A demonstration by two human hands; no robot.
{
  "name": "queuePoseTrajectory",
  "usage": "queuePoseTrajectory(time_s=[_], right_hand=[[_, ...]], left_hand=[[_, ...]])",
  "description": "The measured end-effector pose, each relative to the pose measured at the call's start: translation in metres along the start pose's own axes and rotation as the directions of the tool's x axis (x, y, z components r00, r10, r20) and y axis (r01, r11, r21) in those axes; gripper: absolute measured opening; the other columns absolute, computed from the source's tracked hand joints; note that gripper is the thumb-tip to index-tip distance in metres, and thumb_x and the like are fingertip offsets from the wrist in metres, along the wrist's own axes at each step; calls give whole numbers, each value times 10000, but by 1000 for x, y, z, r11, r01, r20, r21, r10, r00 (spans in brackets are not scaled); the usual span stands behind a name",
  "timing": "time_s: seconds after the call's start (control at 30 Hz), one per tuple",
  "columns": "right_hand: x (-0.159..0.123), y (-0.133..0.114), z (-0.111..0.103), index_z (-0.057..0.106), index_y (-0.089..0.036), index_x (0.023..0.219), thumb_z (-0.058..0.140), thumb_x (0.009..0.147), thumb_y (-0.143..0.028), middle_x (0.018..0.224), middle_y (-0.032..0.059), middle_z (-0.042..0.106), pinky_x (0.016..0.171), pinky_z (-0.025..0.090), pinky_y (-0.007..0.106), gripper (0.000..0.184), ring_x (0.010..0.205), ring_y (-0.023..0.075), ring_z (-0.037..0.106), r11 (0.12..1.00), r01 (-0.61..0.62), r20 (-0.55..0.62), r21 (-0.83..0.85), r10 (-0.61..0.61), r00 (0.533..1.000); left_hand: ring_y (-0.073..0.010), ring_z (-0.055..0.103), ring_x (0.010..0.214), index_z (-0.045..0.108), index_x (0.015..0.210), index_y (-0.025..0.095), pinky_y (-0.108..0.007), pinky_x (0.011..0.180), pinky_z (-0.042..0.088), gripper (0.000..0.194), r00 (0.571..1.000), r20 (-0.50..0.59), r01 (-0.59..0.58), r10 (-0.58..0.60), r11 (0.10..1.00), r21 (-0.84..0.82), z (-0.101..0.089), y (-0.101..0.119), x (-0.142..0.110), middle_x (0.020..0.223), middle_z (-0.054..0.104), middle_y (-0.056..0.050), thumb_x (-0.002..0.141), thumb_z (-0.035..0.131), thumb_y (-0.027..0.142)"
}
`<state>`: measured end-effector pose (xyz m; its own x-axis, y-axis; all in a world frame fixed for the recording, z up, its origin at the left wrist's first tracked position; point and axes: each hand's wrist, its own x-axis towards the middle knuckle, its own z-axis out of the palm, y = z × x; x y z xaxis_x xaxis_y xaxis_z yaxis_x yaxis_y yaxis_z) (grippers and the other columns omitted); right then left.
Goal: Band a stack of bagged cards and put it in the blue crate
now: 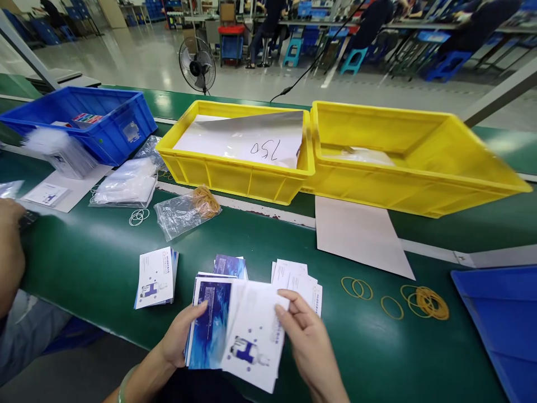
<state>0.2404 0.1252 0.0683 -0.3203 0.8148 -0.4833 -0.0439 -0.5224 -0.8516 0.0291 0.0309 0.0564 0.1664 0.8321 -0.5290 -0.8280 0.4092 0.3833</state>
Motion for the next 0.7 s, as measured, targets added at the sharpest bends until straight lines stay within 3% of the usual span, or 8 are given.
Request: queuePoseTrajectory(time_s=[0.1, 0.2, 0.3, 0.4, 0.47, 0.53, 0.6, 0.7], right_hand=[[13, -13, -41, 616, -223, 1016, 815, 673, -580, 939, 125, 709, 609, 577, 413, 534, 839, 338, 686, 997, -12, -117, -78, 3, 993], [24, -10, -65, 606, -198, 1182, 710, 735, -646, 1203, 204, 627, 661, 589, 476, 641, 1064, 425, 612, 833, 96, -241, -545, -265, 934], [21, 8, -56, 519, -231, 1375, 616, 866, -530, 1425, 181, 490, 868, 551, 566, 598, 1280, 430, 471, 350, 404, 125, -845, -606, 786], [6, 21, -24, 467, -294, 1441, 565, 951, -275, 1545, 116, 374, 998, 506, 519, 500, 1390, 350, 381, 9, 727, 596, -686, -567, 569], [-2, 20, -5, 548, -297, 1384, 533, 951, -164, 1563, 88, 355, 992, 525, 449, 454, 1421, 319, 338, -104, 830, 737, -548, -530, 420], [-6, 13, 6, 632, -285, 1296, 524, 937, -108, 1489, 83, 474, 968, 545, 397, 415, 1394, 290, 394, -121, 884, 782, -451, -531, 326], [-7, 4, 8, 663, -271, 1250, 522, 935, -98, 1325, 93, 634, 930, 567, 378, 386, 1281, 270, 539, -54, 923, 767, -382, -575, 284], [-11, -4, 5, 659, -272, 1258, 504, 973, -161, 1112, 105, 739, 787, 616, 373, 343, 997, 263, 708, 185, 941, 650, -284, -684, 331]], left_hand=[[-352, 629, 1124, 658, 1164, 80, -429, 997, 467, 566, 992, 123, 21, -14, 998, -62, -4, 9, -1, 1060, 725, -153, 782, 716, 493], [-364, 616, 1145, 651, 1176, 71, -436, 1002, 459, 557, 992, 123, 14, -7, 998, -60, -2, 17, -2, 1086, 716, -169, 786, 720, 462], [-366, 645, 1093, 649, 1158, 61, -433, 951, 496, 560, 998, 61, 6, -4, 999, -35, 1, 16, -2, 1028, 728, -176, 777, 751, 457], [-350, 684, 1004, 649, 1132, 63, -411, 865, 545, 556, 998, -54, -15, 15, 1000, -8, 4, 12, 0, 1012, 731, -177, 738, 812, 420], [-339, 701, 948, 648, 1121, 64, -407, 822, 563, 548, 994, -109, -27, 28, 1000, 3, 5, 9, 1, 1004, 734, -181, 725, 832, 395], [-330, 710, 910, 653, 1110, 65, -404, 802, 570, 525, 992, -121, -41, 42, 999, 10, 6, 9, 1, 991, 738, -180, 733, 827, 388], [-319, 716, 883, 678, 1056, 65, -391, 801, 573, 484, 993, -109, -39, 39, 999, 0, 4, 10, 1, 949, 747, -163, 741, 813, 405], [-334, 711, 910, 706, 988, 53, -391, 835, 564, 486, 999, -39, -16, 13, 998, -66, -1, 11, 1, 887, 755, -149, 756, 763, 476]])
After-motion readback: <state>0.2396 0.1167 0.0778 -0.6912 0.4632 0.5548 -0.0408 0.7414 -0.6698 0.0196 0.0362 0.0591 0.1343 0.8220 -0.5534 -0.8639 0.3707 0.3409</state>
